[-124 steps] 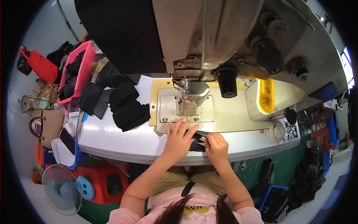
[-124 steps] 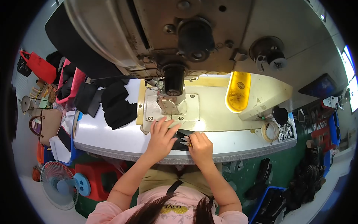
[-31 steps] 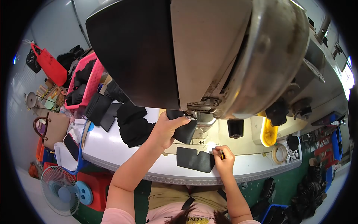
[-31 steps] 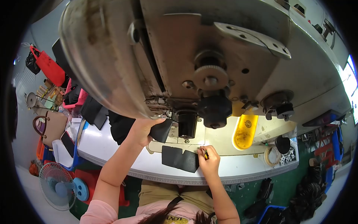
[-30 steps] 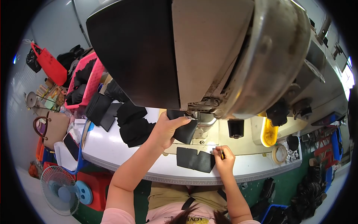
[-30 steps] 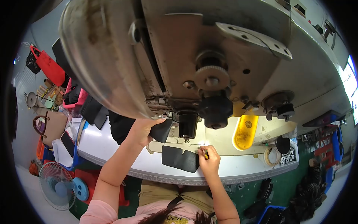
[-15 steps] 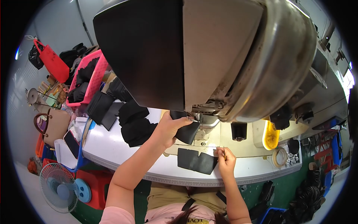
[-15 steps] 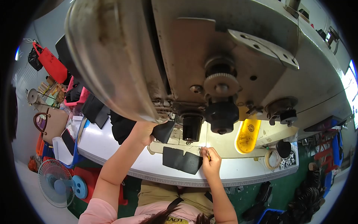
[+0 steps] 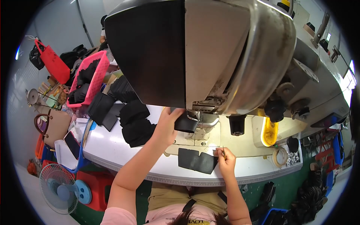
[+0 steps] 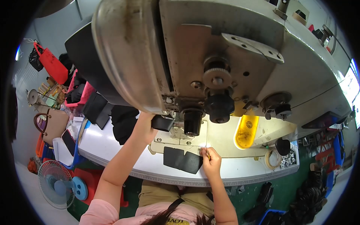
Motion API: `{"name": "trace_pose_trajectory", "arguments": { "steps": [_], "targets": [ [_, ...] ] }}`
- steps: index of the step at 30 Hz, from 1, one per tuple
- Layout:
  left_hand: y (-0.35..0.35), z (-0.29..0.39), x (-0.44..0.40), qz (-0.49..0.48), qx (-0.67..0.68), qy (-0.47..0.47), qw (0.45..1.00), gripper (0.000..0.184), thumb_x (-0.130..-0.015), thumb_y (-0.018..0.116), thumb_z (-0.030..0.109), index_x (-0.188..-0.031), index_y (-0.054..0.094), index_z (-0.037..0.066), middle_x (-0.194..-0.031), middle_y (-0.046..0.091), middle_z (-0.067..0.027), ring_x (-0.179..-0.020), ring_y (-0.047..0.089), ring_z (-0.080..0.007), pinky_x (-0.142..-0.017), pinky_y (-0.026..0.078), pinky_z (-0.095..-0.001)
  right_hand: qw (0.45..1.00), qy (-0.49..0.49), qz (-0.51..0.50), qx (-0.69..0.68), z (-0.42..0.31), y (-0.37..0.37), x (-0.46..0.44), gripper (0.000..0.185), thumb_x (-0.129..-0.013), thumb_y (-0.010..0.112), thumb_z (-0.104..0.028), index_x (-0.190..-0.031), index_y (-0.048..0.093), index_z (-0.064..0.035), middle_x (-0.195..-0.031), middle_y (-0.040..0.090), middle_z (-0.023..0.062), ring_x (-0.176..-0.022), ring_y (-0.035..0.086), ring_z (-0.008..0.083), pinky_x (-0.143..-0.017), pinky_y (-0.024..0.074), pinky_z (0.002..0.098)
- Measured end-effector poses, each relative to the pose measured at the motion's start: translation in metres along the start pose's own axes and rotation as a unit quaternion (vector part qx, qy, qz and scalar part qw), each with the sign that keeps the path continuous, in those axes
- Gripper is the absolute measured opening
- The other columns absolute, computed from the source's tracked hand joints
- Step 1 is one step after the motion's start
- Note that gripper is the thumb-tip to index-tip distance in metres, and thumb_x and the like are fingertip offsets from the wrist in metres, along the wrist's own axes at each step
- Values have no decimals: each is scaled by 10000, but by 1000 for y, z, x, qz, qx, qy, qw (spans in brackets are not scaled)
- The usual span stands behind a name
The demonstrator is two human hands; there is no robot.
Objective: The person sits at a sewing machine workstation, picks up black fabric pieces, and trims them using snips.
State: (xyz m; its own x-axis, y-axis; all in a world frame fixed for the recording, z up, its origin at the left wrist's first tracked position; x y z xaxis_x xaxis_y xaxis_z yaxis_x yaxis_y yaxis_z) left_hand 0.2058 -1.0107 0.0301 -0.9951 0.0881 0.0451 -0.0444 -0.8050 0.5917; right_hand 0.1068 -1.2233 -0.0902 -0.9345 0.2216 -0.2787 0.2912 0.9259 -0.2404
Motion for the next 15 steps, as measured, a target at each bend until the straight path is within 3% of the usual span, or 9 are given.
{"name": "trace_pose_trajectory", "arguments": {
  "steps": [1, 3, 5, 6, 8, 9, 12, 13, 15],
  "targets": [
    [-3, -2, 6, 14, 20, 44, 999, 360, -878, 530, 165, -1168, 403, -7, -1122, 485, -91, -1074, 465, -153, -938, 346, -278, 1000, -20, 2, 6, 2, 0, 1, 152, -894, 522, -95, -841, 606, 19, -698, 608, 42, -564, 510, 68, -486, 397, 200],
    [-12, -13, 25, 63, -102, 210, 970, 412, -907, 475, 265, -1187, 382, -23, -1200, 424, -116, -1143, 396, -179, -979, 284, -288, 1000, 4, -6, 22, -4, -2, 1, 137, -876, 531, -73, -823, 600, 33, -698, 592, 85, -613, 555, 135, -561, 435, 243],
    [-22, -24, 35, 64, -232, 391, 888, 545, -905, 446, 403, -1207, 348, -40, -1314, 312, -177, -1249, 286, -270, -1027, 218, -354, 1000, -5, 8, 9, -5, 1, 1, 132, -864, 545, -70, -801, 592, 37, -688, 575, 110, -616, 566, 182, -587, 447, 269],
    [-15, -24, 44, 73, -306, 426, 848, 534, -916, 409, 420, -1201, 373, -30, -1323, 324, -142, -1324, 186, -268, -1068, 102, -396, 1000, -13, 7, 14, -6, 3, -1, 129, -862, 547, -69, -801, 592, 36, -686, 574, 112, -611, 563, 186, -581, 443, 271],
    [3, -15, 54, 32, -439, 424, 791, 695, -819, 564, 454, -1243, 321, -40, -1342, 271, -233, -1324, 99, -395, -1050, 112, -465, 999, -22, 1, 27, -6, 1, 2, 123, -857, 551, -66, -799, 591, 34, -683, 571, 117, -601, 556, 194, -568, 436, 276],
    [5, -14, 52, 35, -518, 437, 735, 721, -757, 645, 448, -1221, 380, -36, -1321, 284, -226, -1292, 135, -398, -1027, 108, -498, 999, -22, -7, 44, -7, 1, 2, 113, -852, 557, -63, -801, 590, 33, -681, 567, 126, -585, 542, 206, -554, 423, 280],
    [34, 4, 50, 44, -604, 414, 679, 675, -691, 718, 422, -1138, 472, -20, -1292, 302, -212, -1242, 175, -385, -976, 112, -523, 996, -67, -4, 51, -6, 3, 1, 98, -840, 569, -59, -811, 592, 31, -670, 554, 126, -575, 528, 209, -549, 416, 284],
    [43, 13, 51, 74, -650, 415, 632, 567, -664, 762, 358, -1029, 531, -9, -1092, 489, -166, -1052, 425, -278, -858, 312, -418, 996, -72, -3, 52, -8, 2, 1, 81, -831, 574, -47, -813, 592, 30, -671, 552, 123, -574, 523, 209, -550, 415, 280],
    [35, 9, 35, 3, -465, 276, 841, 479, -680, 764, 293, -983, 541, -4, -903, 552, -104, -833, 504, -192, -705, 375, -338, 995, -80, -2, 52, -14, 2, 1, 52, -812, 584, -23, -816, 594, 28, -674, 548, 118, -573, 513, 207, -552, 413, 271]
  ]
}}
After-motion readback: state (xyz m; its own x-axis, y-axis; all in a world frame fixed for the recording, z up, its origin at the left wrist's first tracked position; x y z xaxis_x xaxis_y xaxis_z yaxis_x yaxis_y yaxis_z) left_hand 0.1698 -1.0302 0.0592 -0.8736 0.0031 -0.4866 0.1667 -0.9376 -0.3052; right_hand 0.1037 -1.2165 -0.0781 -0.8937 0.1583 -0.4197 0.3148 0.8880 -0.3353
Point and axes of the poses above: each hand's wrist, its own x-axis away from the middle knuckle, its own y-axis out of the palm, z = x × y, the point moved 2 cm from there along -x, towards the middle knuckle
